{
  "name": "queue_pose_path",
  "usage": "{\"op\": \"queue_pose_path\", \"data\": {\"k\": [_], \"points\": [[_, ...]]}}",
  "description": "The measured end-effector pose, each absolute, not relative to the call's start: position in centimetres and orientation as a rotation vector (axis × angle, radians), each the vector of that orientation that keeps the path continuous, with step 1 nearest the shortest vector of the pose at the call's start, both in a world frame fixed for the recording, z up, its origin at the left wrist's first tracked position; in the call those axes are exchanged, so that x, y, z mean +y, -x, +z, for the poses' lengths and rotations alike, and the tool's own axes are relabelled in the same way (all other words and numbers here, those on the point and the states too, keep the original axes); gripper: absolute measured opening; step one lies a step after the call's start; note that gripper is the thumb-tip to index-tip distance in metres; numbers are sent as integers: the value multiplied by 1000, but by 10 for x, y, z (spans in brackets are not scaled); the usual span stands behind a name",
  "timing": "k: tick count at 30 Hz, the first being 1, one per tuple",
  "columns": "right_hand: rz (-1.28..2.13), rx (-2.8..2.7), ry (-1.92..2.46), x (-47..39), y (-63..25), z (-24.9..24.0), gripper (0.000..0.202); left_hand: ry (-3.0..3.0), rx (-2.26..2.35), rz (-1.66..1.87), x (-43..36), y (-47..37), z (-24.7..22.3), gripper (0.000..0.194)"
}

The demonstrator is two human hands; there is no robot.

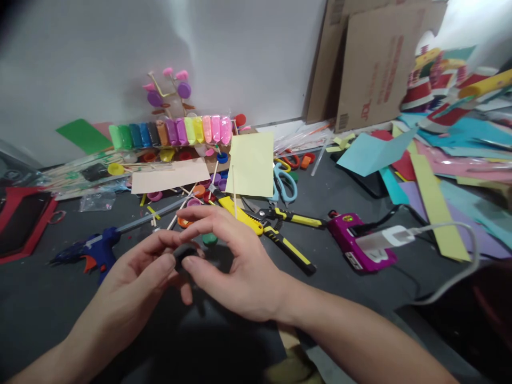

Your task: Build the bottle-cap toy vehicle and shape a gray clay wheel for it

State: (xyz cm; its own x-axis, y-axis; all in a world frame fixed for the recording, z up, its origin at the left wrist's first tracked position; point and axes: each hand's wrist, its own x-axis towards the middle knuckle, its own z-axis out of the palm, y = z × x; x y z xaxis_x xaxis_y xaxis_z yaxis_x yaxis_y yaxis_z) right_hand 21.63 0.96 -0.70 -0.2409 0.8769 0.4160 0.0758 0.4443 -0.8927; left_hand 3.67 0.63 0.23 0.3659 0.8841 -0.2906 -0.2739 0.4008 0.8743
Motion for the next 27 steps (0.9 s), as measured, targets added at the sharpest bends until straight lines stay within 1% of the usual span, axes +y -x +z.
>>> {"op": "queue_pose_path", "data": {"k": [5, 11, 17, 20, 24, 27], "points": [[958, -1701, 836, 11, -218, -5, 21, -876, 857, 915, 7, -36, -2, 22], [1120, -1709, 793, 13, -222, -4, 23, -877, 829, 860, 9, -32, -5, 29], [1124, -1696, 811, 12, -222, -3, 18, -871, 748, 822, 11, -31, -6, 21], [1115, -1696, 834, 11, -221, -1, 18, -851, 761, 805, 11, -33, -5, 23], [1109, -1706, 864, 10, -222, 0, 18, -847, 774, 760, 10, -35, -3, 17], [1106, -1714, 880, 9, -222, 0, 16, -854, 763, 757, 10, -35, -3, 19]]}}
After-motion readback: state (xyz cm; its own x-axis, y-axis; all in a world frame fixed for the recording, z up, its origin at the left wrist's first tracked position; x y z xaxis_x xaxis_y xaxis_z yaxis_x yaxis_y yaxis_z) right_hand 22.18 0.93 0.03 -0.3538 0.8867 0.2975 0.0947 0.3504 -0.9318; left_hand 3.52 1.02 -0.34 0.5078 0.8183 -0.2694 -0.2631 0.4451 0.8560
